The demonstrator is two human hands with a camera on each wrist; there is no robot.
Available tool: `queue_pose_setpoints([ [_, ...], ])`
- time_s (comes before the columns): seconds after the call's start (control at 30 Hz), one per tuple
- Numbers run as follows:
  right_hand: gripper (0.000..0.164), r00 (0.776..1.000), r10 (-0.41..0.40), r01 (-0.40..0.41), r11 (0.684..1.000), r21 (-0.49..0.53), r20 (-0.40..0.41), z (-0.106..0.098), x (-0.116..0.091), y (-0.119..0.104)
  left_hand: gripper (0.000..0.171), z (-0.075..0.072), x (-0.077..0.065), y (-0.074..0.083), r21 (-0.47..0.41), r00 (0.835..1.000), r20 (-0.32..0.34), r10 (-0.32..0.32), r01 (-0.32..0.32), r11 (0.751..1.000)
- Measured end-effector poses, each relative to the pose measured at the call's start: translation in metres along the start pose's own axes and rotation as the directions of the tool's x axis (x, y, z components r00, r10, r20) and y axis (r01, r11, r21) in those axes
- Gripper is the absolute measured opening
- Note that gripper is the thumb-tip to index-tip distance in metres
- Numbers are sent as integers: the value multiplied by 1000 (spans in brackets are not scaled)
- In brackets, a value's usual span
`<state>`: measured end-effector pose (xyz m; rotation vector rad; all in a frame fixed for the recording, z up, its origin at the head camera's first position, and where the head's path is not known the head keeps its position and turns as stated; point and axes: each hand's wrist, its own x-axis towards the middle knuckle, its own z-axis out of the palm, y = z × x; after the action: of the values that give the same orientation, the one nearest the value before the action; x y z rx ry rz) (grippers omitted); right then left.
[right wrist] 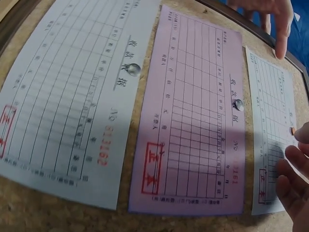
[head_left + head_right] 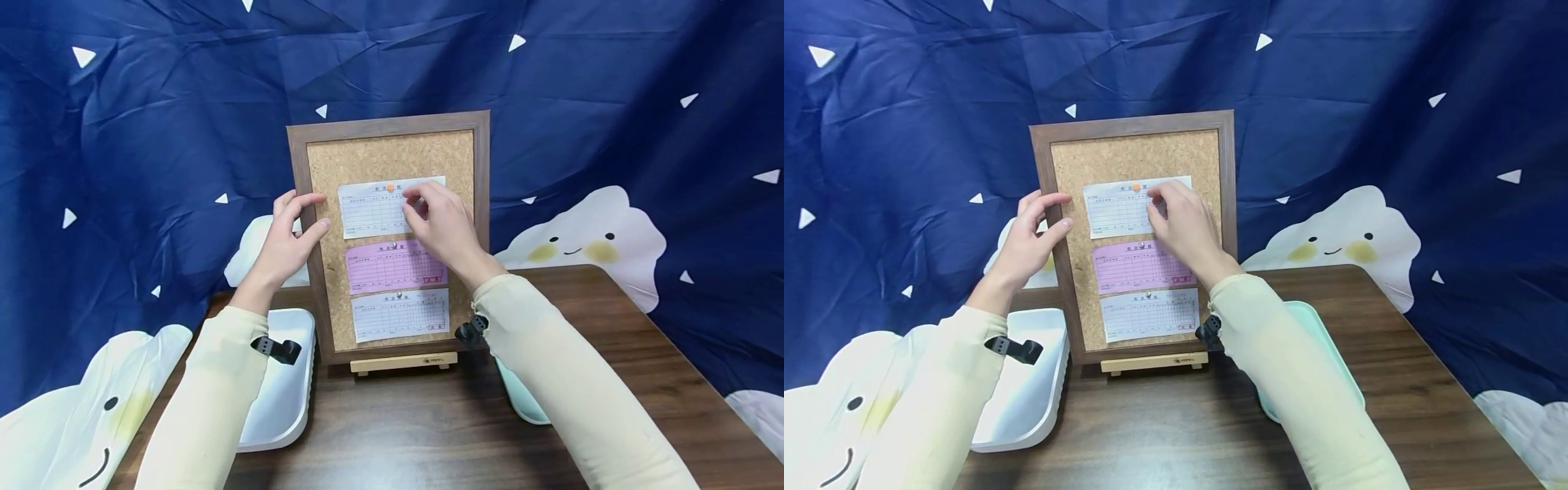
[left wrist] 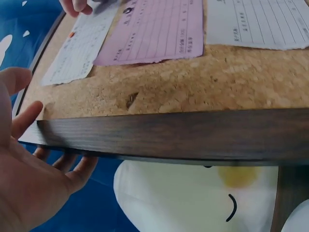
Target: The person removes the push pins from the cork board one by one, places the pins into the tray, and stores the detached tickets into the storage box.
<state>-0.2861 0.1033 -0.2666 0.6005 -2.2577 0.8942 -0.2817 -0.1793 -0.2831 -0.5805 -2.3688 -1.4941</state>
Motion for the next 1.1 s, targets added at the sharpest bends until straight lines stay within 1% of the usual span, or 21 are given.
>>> queue_pose_setpoints([
  [0.2, 23, 997, 77, -77, 997, 31, -4, 3, 6, -2, 46, 6, 6, 2, -51, 1000, -7, -12, 12, 999],
  [0.3, 23, 997, 71, -71, 997, 27, 8, 3, 9, -2, 47, 10, 9, 4, -65, 1000, -8, -28, 27, 997],
  [0.47, 23, 998, 58, -59, 998, 16, 30, 2, 13, -4, 47, 12, 12, 8, -78, 999, -21, -48, 46, 996],
  [0.6, 22, 996, 80, -81, 997, 17, 43, 1, 16, -6, 45, 13, 14, 10, -80, 997, -29, -70, 68, 994],
  [0.7, 22, 993, 100, -101, 995, 16, 59, 4, 18, -8, 44, 14, 15, 11, -72, 994, -36, -100, 97, 993],
  [0.83, 23, 990, 120, -121, 993, 6, 67, 6, 21, -10, 41, 14, 15, 16, -54, 990, -47, -130, 128, 990],
  [0.97, 22, 990, 134, -134, 991, 0, 50, 8, 24, -10, 37, 17, 17, 22, -47, 986, -75, -146, 143, 989],
  [1.1, 18, 991, 134, -135, 991, 8, 26, 11, 23, -10, 34, 22, 20, 24, -64, 977, -120, -174, 168, 984],
])
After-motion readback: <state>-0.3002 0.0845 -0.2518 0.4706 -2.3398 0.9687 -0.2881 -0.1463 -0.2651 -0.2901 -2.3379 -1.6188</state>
